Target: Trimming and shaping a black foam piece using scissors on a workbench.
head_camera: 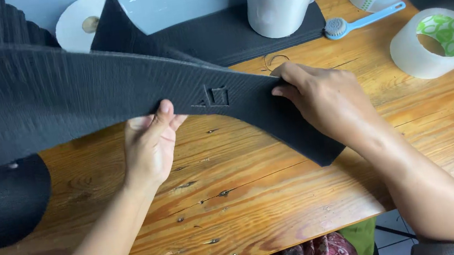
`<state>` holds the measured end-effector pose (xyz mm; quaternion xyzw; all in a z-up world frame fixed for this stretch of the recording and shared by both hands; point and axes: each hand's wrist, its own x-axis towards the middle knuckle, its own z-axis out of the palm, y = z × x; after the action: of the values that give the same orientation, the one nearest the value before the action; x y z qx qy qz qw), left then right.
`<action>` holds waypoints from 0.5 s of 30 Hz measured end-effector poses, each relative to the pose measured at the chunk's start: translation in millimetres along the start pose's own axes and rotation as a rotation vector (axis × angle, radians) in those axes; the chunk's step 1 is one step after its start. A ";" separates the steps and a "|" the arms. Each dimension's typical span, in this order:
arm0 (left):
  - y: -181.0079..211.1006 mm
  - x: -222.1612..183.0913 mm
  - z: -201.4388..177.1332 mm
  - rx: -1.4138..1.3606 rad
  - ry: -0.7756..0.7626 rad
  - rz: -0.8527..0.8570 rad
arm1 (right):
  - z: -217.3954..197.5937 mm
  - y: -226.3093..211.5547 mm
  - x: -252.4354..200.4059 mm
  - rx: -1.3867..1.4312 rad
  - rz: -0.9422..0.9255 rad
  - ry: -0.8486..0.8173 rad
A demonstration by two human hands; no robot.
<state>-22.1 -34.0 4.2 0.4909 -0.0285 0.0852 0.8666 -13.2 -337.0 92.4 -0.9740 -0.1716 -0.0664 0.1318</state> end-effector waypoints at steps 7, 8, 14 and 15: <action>17.0 -26.1 -24.2 0.153 -0.130 -0.394 | -16.1 -23.5 -15.4 -0.189 -0.235 0.092; 31.1 -28.9 -12.5 0.252 -0.191 -0.526 | -16.2 -24.5 -15.9 -0.229 -0.235 0.090; 69.2 -49.3 15.0 0.553 -0.559 -0.603 | -14.0 -24.0 -15.6 -0.337 -0.288 0.112; 70.1 -56.2 21.5 0.666 -0.605 -0.354 | -15.3 -25.4 -15.4 -0.344 -0.308 0.119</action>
<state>-89.1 -23.8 67.2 0.7418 -0.1665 -0.2055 0.6163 -37.8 -323.1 110.3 -0.9388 -0.2965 -0.1712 -0.0378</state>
